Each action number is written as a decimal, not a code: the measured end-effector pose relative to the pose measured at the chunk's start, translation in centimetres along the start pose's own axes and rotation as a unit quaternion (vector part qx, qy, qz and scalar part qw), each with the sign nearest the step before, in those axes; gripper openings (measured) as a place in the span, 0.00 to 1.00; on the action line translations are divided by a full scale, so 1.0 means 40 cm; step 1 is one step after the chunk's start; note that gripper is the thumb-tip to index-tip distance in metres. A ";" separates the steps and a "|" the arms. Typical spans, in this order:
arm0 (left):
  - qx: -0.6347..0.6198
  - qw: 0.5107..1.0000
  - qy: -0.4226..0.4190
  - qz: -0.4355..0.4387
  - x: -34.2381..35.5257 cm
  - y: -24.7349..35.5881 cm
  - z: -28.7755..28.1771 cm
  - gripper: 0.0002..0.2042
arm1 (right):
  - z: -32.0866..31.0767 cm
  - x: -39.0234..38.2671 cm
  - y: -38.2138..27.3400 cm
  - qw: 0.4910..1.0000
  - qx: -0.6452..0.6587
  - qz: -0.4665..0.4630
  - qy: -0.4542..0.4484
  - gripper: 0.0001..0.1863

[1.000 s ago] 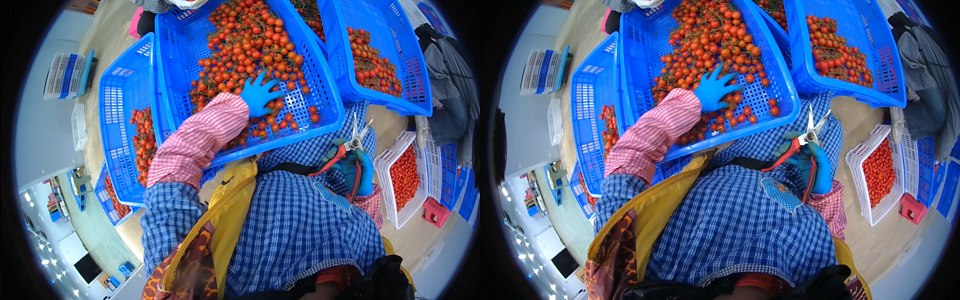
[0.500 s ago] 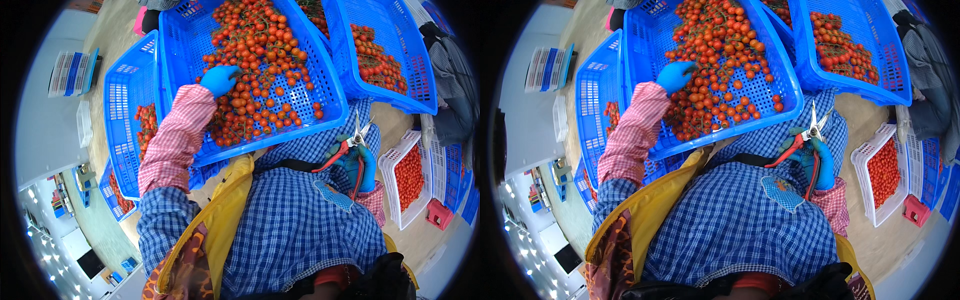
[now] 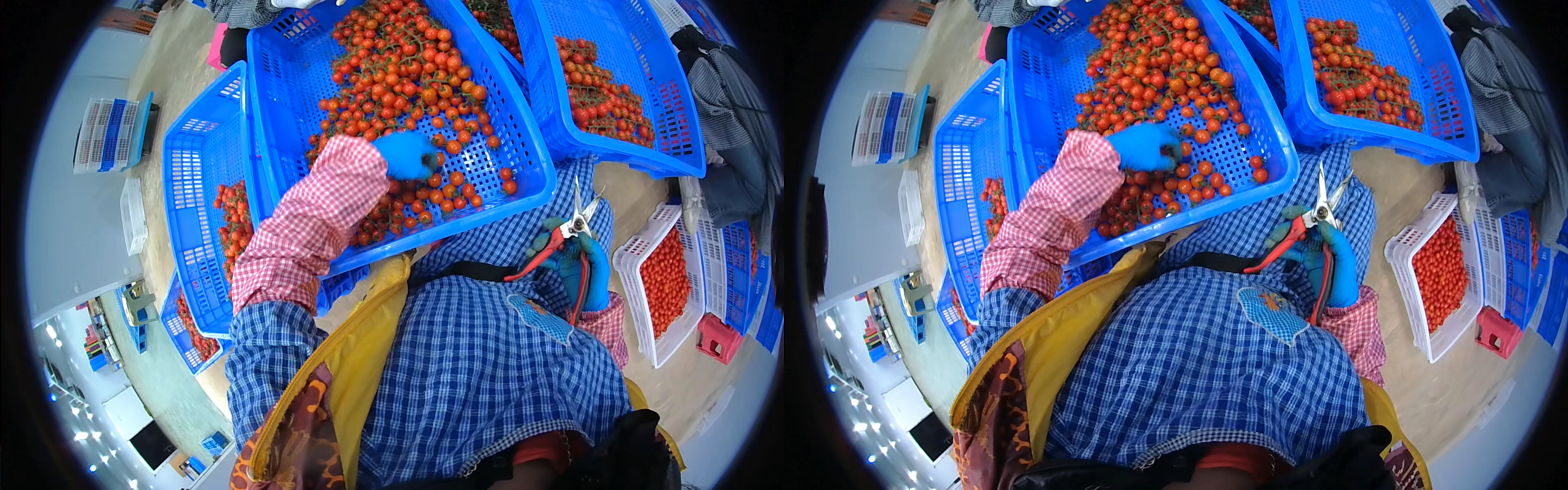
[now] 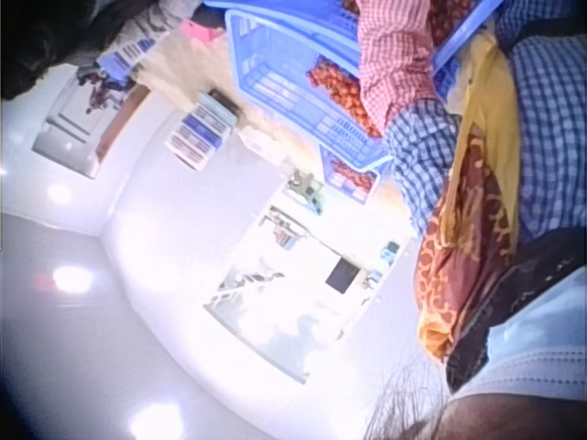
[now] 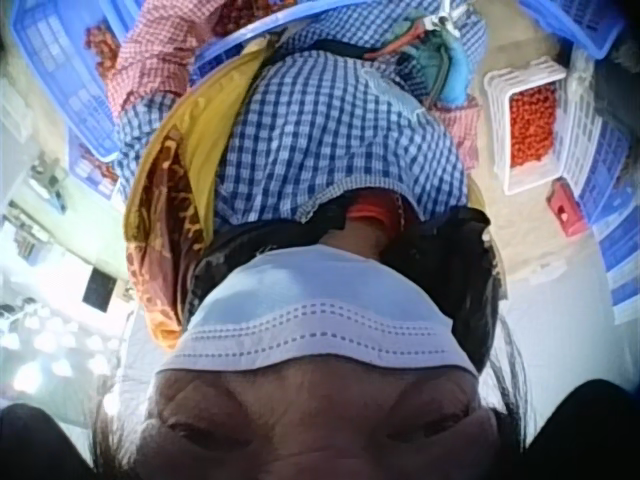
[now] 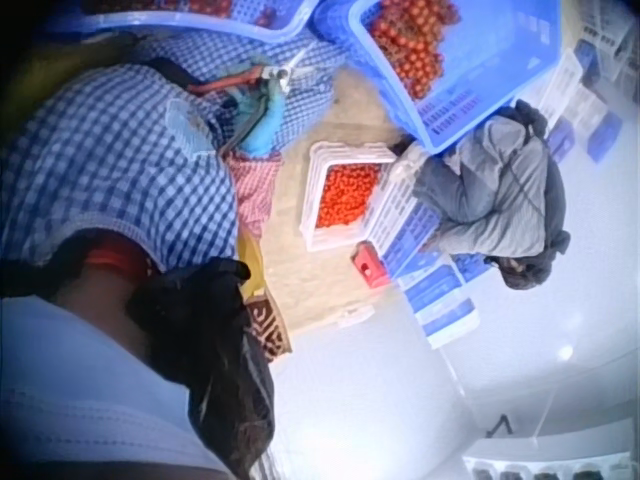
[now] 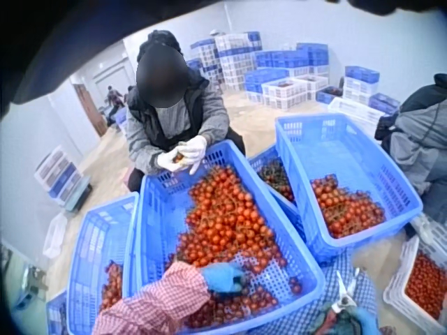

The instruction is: The person sits on the floor and uses shears to cut cherry tomatoes from their vines, placing the trimmed tomatoes into a blue basket. The person handles the tomatoes one by one, cutting the stems and dropping the fruit into the container.

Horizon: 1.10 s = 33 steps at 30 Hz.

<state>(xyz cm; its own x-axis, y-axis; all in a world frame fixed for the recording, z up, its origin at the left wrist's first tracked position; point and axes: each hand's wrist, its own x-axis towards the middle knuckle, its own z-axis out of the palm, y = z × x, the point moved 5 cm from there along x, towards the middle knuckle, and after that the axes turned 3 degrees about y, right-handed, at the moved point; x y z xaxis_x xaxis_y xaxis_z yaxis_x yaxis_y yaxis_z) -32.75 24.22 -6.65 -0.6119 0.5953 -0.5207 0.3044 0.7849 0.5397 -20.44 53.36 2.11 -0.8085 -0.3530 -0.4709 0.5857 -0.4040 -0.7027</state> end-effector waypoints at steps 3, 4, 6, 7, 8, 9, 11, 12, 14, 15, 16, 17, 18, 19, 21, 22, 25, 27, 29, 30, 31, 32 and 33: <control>0.064 0.951 0.301 0.035 0.067 0.053 -0.111 0.19 | 0.003 0.001 -0.005 1.000 0.004 -0.004 -0.012 0.28; 0.152 0.908 0.388 0.044 0.087 0.076 -0.133 0.28 | -0.001 -0.001 -0.005 1.000 0.001 -0.003 0.003 0.28; 0.219 0.878 0.425 -0.018 0.138 0.099 -0.121 0.33 | -0.001 -0.009 -0.009 1.000 0.008 -0.012 0.000 0.27; 0.166 0.894 0.416 -0.025 0.156 0.106 -0.094 0.35 | -0.007 -0.010 -0.014 1.000 -0.001 -0.015 0.014 0.27; 0.124 0.905 0.405 -0.032 0.162 0.110 -0.058 0.36 | -0.012 -0.014 -0.018 1.000 0.002 -0.020 0.020 0.27; -0.006 0.927 0.372 0.040 0.160 0.103 -0.038 0.34 | -0.016 -0.016 -0.021 0.999 0.006 -0.025 0.025 0.27; 0.072 0.949 0.262 0.161 0.127 0.113 0.031 0.25 | -0.017 -0.013 -0.024 0.999 0.022 -0.038 0.009 0.28; 0.170 0.926 0.249 0.229 0.085 0.126 0.074 0.20 | -0.023 -0.010 -0.018 0.999 0.020 -0.024 0.027 0.28; 0.131 0.944 0.204 0.222 0.028 0.117 0.124 0.19 | -0.024 -0.004 -0.014 0.999 0.018 -0.021 0.022 0.28; 0.071 0.953 0.202 0.214 0.016 0.101 0.111 0.19 | -0.023 -0.002 -0.012 1.000 0.010 -0.020 0.014 0.28; 0.020 0.969 0.160 0.188 0.012 0.084 0.106 0.19 | -0.024 -0.002 -0.007 1.000 0.006 -0.010 0.022 0.28; -0.030 0.981 0.120 0.152 0.019 0.068 0.096 0.18 | -0.024 -0.003 -0.006 1.000 0.005 -0.006 0.018 0.28; -0.075 0.973 0.178 0.128 0.027 0.053 0.058 0.19 | -0.019 -0.004 -0.006 1.000 0.010 -0.006 -0.003 0.28; -0.037 0.933 0.328 0.146 0.027 0.053 0.005 0.20 | -0.018 -0.004 -0.006 1.000 0.009 -0.006 -0.006 0.28; 0.037 0.849 0.502 0.159 0.057 0.032 -0.098 0.20 | -0.022 -0.005 -0.008 1.000 0.005 -0.012 0.005 0.28; 0.089 0.817 0.566 0.065 0.075 0.013 -0.122 0.23 | -0.020 -0.007 -0.011 1.000 0.010 -0.022 -0.006 0.28; 0.076 0.866 0.487 -0.087 0.154 -0.051 -0.135 0.23 | -0.032 -0.010 -0.013 0.999 0.017 -0.032 0.028 0.29; 0.059 0.875 0.471 -0.094 0.159 -0.065 -0.117 0.21 | -0.037 -0.014 -0.014 0.999 0.017 -0.031 0.032 0.29; 0.101 0.924 0.366 -0.036 0.139 -0.057 -0.072 0.19 | -0.038 -0.014 -0.015 0.999 0.020 -0.028 0.031 0.29; 0.119 0.943 0.310 -0.015 0.115 -0.054 -0.048 0.18 | -0.037 -0.012 -0.016 0.999 0.021 -0.026 0.027 0.29; 0.121 0.937 0.326 0.039 0.074 -0.036 -0.030 0.17 | -0.032 -0.010 -0.017 0.999 0.024 -0.028 0.011 0.29; 0.122 0.938 0.318 0.065 0.031 -0.021 -0.006 0.15 | -0.032 -0.007 -0.015 0.999 0.020 -0.020 0.016 0.29; 0.095 0.944 0.305 0.081 -0.005 -0.015 0.010 0.15 | -0.028 -0.003 -0.013 1.000 0.017 -0.018 0.012 0.29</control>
<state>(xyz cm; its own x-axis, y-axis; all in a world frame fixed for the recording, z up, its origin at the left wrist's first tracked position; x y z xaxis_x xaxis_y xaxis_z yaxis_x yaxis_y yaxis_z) -32.54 23.70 -7.14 -0.8351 0.5460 0.0675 0.5200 0.7432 0.4210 -20.70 54.55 1.94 -0.8296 -0.3187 -0.4585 0.5581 -0.4448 -0.7005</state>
